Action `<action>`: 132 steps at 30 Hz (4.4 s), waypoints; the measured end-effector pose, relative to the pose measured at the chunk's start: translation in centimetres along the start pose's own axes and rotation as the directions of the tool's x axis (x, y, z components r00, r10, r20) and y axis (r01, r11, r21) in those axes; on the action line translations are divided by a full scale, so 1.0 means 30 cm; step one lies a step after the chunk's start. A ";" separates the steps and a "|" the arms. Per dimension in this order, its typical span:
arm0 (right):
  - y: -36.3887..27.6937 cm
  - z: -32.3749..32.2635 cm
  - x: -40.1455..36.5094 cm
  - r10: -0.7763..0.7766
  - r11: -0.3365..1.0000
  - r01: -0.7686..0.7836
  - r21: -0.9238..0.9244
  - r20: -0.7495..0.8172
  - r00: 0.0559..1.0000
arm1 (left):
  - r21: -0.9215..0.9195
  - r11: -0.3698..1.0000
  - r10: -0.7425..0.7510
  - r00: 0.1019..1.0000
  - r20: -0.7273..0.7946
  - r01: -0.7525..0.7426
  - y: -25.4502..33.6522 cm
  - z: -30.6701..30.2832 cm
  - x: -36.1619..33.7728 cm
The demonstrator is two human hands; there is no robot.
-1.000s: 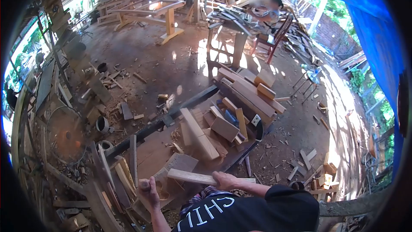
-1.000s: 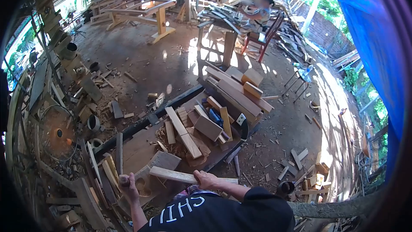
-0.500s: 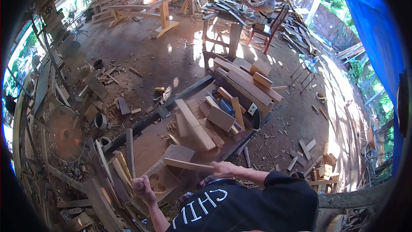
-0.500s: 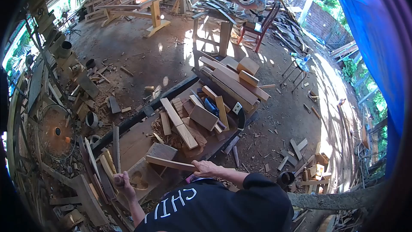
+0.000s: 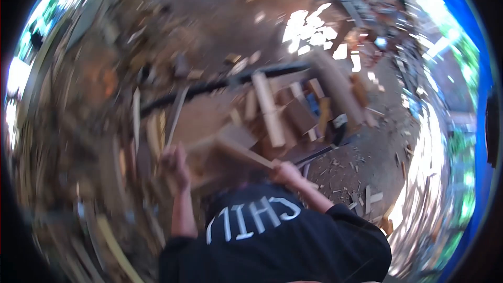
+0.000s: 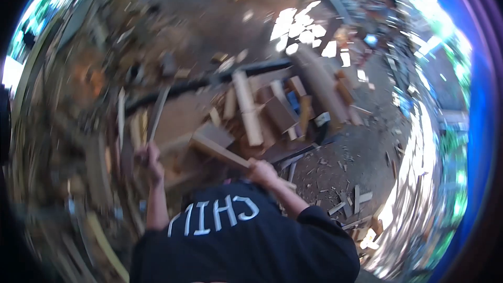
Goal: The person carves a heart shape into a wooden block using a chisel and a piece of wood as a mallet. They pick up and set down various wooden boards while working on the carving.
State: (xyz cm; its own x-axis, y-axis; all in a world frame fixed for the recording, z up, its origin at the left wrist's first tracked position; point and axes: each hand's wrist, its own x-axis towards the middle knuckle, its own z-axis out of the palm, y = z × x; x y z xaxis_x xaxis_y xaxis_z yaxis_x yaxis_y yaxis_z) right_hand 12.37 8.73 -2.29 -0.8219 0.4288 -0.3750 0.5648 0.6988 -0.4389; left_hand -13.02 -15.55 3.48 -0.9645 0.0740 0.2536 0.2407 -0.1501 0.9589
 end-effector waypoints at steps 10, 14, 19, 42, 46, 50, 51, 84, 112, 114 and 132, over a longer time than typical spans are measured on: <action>-0.035 -0.033 0.011 -0.029 0.989 0.016 0.148 0.086 0.996 | 0.078 0.993 -0.100 0.991 0.092 0.093 0.136 0.106 0.075; -0.073 -0.061 0.023 -0.036 0.966 0.012 0.258 0.086 0.996 | 0.192 0.969 -0.180 0.977 0.118 0.155 0.146 0.119 0.065; -0.335 -0.324 -0.028 -0.094 0.657 0.230 0.718 -0.225 0.970 | 0.006 0.975 -0.211 0.924 0.319 0.221 0.051 0.109 0.051; -0.429 -0.420 -0.132 -0.334 0.819 0.527 0.228 -0.556 0.761 | 0.260 0.963 -0.166 0.908 0.386 0.066 -0.338 0.042 -0.057; -0.351 -0.326 -0.074 -0.428 0.876 0.479 0.062 -0.360 0.829 | 0.052 0.956 -0.282 0.856 0.433 0.289 -0.297 0.083 -0.095; -0.334 -0.349 -0.080 -0.325 0.897 0.420 0.136 -0.442 0.836 | 0.502 0.860 -0.186 0.861 0.474 -0.091 -0.210 0.121 -0.054; -0.356 -0.378 -0.096 -0.310 0.897 0.418 0.147 -0.466 0.829 | 0.441 0.896 -0.273 0.843 0.463 0.048 -0.118 0.157 -0.041; -0.175 -0.399 -0.168 -0.027 0.853 0.241 0.462 -0.424 0.905 | 0.445 0.797 -0.013 0.725 0.688 -0.409 -0.021 0.365 -0.109; -0.146 -0.274 -0.088 -0.118 0.867 0.211 0.452 -0.225 0.967 | 0.562 0.741 -0.109 0.760 0.641 -0.368 -0.054 0.296 -0.078; -0.110 -0.296 -0.081 -0.184 0.945 0.199 0.261 -0.079 0.980 | 0.549 0.743 -0.106 0.743 0.661 -0.382 -0.050 0.280 -0.077; -0.136 -0.386 -0.066 -0.118 0.792 0.460 0.402 -0.638 0.761 | 0.435 0.810 0.080 0.809 0.582 -0.393 -0.053 0.349 -0.041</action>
State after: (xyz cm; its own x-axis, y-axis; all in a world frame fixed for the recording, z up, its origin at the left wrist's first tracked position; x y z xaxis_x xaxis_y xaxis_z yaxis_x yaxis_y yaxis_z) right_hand 10.84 11.68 9.69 -0.7393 0.6090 0.2874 0.0990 0.5204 -0.8482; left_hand -11.07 -5.08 2.96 -0.6980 0.6212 0.3563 0.6216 0.2784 0.7322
